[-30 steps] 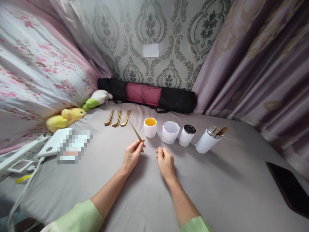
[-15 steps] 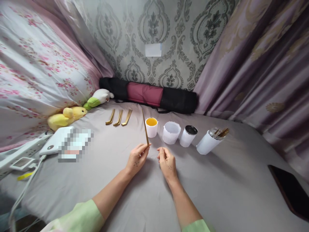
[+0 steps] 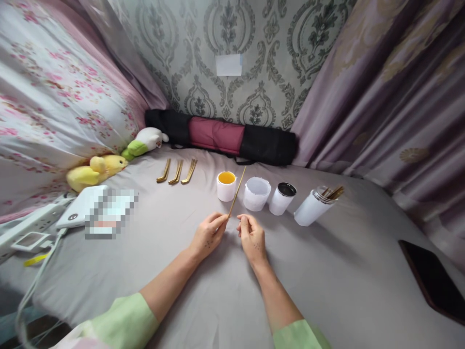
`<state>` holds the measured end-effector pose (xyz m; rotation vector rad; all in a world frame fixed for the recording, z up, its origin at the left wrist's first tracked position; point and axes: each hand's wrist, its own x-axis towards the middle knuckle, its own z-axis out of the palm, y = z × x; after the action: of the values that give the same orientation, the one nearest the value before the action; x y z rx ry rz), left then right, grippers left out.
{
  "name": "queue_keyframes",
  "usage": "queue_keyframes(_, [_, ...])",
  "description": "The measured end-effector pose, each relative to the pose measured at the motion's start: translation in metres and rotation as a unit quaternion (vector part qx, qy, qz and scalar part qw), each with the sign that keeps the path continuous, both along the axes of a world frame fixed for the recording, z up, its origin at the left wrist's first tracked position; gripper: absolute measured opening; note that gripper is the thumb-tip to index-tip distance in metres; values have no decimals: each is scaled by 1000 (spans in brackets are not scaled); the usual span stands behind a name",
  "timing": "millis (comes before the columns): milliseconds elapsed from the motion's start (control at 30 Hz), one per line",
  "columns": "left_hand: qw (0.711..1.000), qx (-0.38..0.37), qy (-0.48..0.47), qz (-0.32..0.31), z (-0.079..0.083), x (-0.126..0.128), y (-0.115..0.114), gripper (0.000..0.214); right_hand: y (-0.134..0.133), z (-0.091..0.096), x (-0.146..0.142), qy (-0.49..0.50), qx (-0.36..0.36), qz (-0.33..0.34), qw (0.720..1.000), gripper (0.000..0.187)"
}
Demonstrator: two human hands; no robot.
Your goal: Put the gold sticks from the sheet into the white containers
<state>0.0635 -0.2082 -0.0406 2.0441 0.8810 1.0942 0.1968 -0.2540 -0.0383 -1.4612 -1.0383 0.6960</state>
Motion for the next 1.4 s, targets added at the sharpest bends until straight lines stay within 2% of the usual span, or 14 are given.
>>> queue_keyframes(233, [983, 129, 131, 15, -8, 0, 2, 30, -1, 2, 0, 41, 14, -1, 999, 32])
queue_keyframes(400, [969, 172, 175, 15, -9, -1, 1, 31, 0, 1, 2, 87, 22, 4, 996, 28])
queue_keyframes(967, [951, 189, 243, -4, -9, 1, -2, 30, 2, -2, 5, 158, 22, -4, 987, 31])
queue_keyframes(1400, [962, 166, 215, -5, -11, 2, -1, 27, 1, 0, 6, 176, 8, -6, 984, 31])
